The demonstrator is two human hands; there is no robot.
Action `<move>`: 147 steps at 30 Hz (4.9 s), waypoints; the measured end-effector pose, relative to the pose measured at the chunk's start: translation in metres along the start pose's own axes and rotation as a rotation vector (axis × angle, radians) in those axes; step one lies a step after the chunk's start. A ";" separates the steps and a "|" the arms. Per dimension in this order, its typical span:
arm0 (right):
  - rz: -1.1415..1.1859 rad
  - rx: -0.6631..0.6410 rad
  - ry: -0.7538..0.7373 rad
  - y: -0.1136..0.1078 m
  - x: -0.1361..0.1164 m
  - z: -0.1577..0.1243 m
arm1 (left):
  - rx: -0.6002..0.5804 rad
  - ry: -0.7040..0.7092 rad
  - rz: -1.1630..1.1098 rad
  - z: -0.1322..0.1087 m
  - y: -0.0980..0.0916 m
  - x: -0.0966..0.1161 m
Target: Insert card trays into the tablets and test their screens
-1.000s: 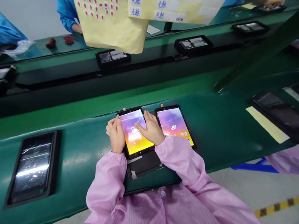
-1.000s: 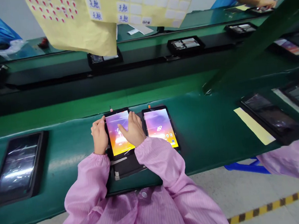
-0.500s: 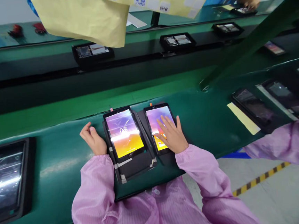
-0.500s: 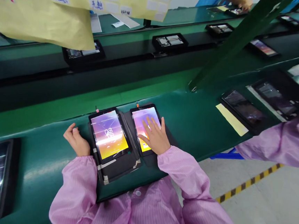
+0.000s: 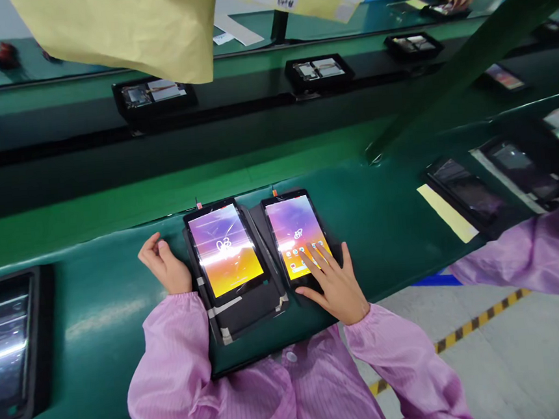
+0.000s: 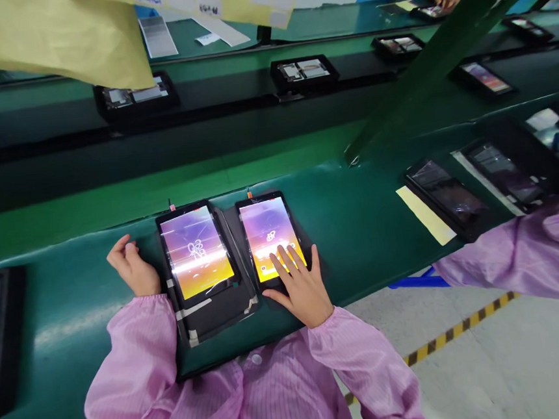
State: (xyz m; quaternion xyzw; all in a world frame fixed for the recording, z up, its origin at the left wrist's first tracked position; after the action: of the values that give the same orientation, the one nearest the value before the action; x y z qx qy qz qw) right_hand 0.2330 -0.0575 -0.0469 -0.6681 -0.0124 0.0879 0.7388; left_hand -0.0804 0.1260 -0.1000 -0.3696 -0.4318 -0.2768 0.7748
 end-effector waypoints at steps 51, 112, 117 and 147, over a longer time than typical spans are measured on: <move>0.130 -0.036 0.507 -0.005 -0.037 0.100 | -0.017 -0.128 -0.044 0.003 0.000 -0.005; 0.190 0.100 -0.110 -0.020 0.089 0.025 | -0.616 0.634 0.554 -0.060 0.011 0.101; 0.441 0.151 0.121 -0.001 0.130 0.011 | -0.632 0.669 0.639 -0.054 0.005 0.091; 0.571 0.371 0.390 -0.018 0.125 0.061 | -0.992 0.417 0.463 -0.005 0.146 0.154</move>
State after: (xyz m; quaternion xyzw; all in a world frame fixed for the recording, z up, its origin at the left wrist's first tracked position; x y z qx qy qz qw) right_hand 0.3500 0.0189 -0.0348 -0.5037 0.3308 0.1619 0.7814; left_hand 0.1039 0.1887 -0.0156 -0.7105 0.0031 -0.3363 0.6181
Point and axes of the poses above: each hand's wrist, its own z-axis towards the middle knuckle, its own y-axis out of the palm, x = y × z, the point moved 5 cm from there along z, towards the middle knuckle, and after that the axes turned 1 degree about -y, right-handed, at the moved point
